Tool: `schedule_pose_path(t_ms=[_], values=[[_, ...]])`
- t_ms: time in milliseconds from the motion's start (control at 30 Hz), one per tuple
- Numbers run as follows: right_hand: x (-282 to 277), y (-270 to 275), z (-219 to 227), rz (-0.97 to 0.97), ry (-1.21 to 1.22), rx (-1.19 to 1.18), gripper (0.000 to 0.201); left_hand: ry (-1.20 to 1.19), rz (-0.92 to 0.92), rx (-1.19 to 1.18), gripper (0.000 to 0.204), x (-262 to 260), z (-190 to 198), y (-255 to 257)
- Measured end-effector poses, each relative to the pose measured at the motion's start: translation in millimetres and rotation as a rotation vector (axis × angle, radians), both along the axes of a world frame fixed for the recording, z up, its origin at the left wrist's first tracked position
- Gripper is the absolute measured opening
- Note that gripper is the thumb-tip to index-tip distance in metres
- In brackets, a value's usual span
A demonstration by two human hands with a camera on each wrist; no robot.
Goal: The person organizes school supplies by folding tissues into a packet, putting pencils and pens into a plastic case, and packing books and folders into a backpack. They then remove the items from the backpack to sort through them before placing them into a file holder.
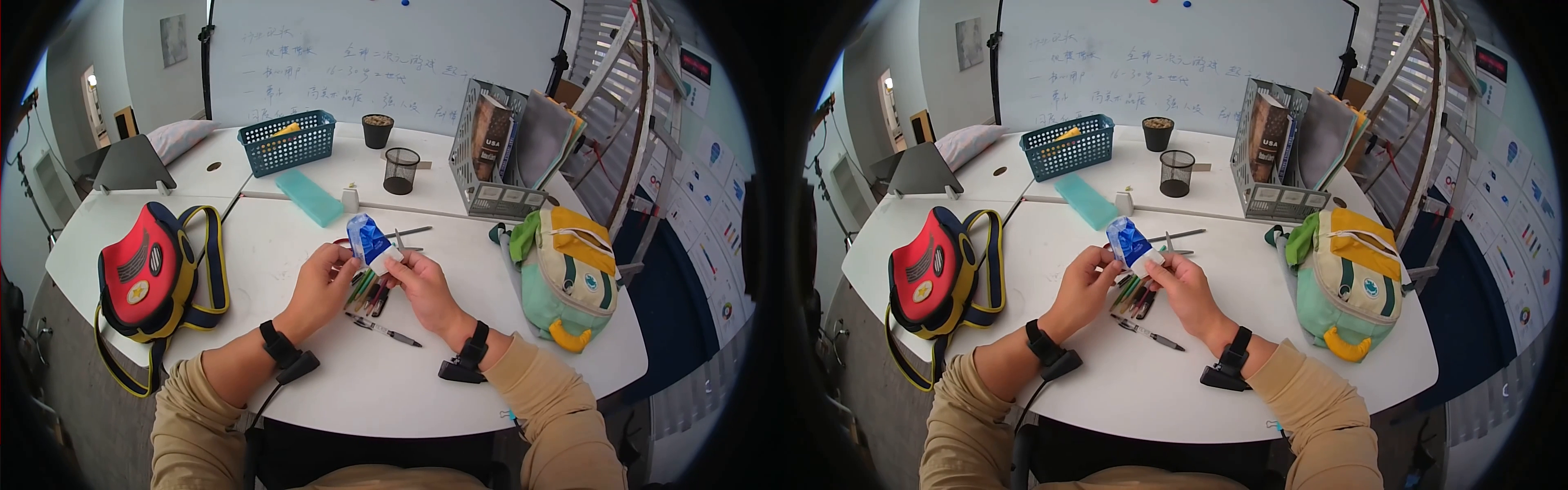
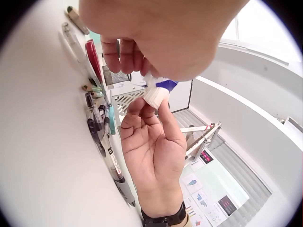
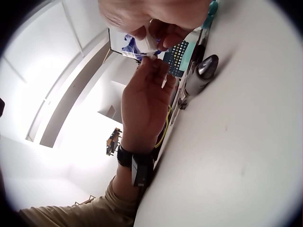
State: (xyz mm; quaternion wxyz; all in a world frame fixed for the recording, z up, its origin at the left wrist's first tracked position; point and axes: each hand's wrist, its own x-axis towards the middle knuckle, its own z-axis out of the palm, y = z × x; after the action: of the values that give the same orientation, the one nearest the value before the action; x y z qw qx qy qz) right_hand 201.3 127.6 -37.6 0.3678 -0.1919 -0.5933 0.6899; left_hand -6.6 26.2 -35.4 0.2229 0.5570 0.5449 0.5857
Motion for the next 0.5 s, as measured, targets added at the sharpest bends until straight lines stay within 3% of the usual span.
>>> schedule_pose_path(t_ms=[167, 267, 500], values=[[4, -3, 2, 0.019, -0.101, 0.125, 0.025, -0.328, -0.029, 0.108, 0.022, 1, 13, -1], [2, -6, 5, 0.000, -0.124, 0.178, 0.024, -0.229, 0.016, 0.086, 0.022, -13, 4, 4], [0, -3, 1, -0.022, -0.122, 0.290, 0.026, -0.288, 0.094, 0.081, 0.015, -19, 6, 5]])
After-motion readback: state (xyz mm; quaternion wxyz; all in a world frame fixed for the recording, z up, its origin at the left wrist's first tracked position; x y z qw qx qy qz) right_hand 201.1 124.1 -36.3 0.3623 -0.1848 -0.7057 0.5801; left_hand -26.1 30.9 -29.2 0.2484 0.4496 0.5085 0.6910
